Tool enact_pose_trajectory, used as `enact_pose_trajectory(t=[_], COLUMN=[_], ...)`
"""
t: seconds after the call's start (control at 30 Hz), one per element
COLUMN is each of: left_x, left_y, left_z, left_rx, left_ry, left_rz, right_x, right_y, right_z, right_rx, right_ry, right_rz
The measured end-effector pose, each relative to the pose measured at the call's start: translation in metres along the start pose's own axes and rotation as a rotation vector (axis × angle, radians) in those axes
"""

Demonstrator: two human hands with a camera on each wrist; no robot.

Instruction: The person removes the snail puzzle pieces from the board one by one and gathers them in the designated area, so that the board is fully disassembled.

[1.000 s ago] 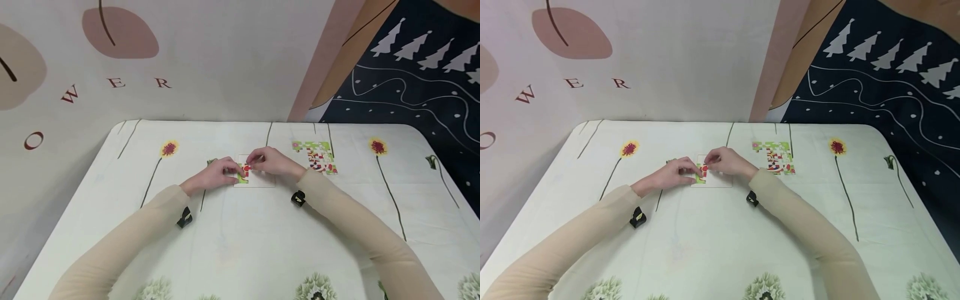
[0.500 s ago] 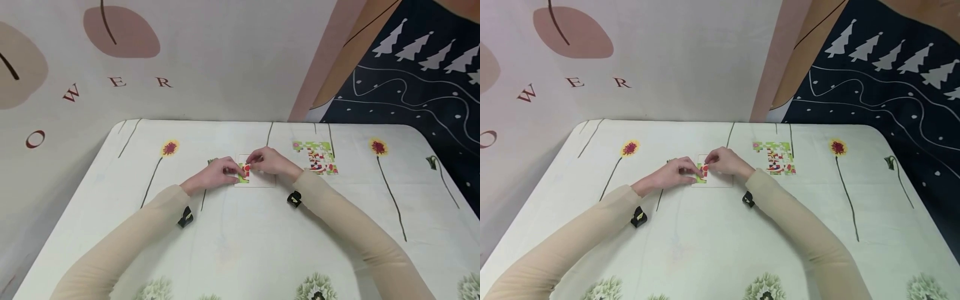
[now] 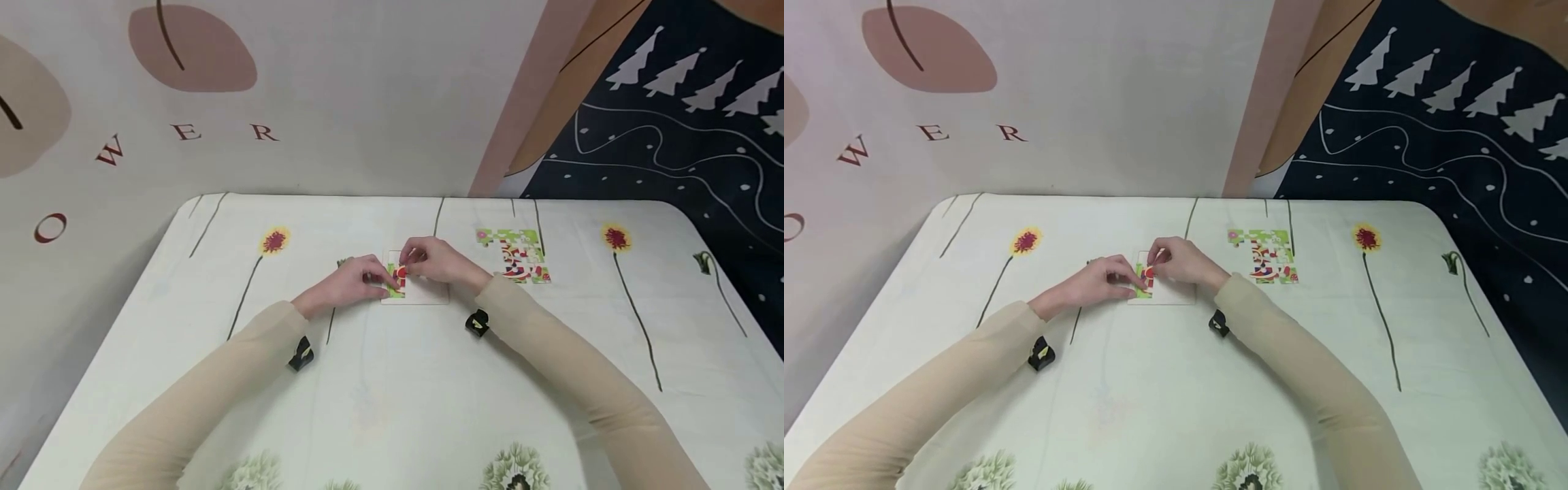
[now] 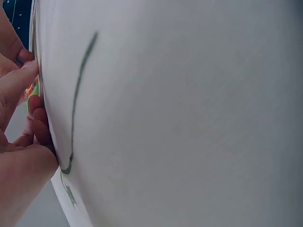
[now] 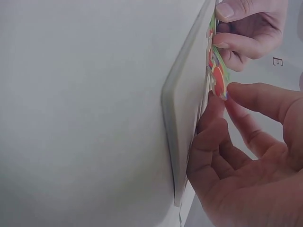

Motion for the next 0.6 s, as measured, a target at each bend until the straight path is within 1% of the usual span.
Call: enact_pose_trajectory(t=[0.17,0.4,0.6], left_x=[-0.0006,-0.0009,-0.0003], left_y=[-0.0007,-0.002,-0.0015], left_z=[0.0012,0.0019,0.0021], left_rx=[-0.003,-0.002,-0.004], left_ry=[-0.002,-0.011,-0.015], left_rz=[-0.004,-0.009,-0.003], right_x=[0.0009,0.0016,0.0073], right_y=[0.0018,-0.0004,-0.0037], right_z=[0.0027,0.004,0.0023], right_rx=[0.009,0.01,0.011], right_ry=[0.014,0.012,0.026], right_rz=[0.03,0.028,0.035])
Point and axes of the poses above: each hand's wrist, its own z-axis towards the middle knuckle, its own x-axis out of the back of the hand, y = z × x, the point moved 5 cm from there along z, towards the middle knuckle, and after that the axes turned 11 degrees about z, right-handed, at the moved point
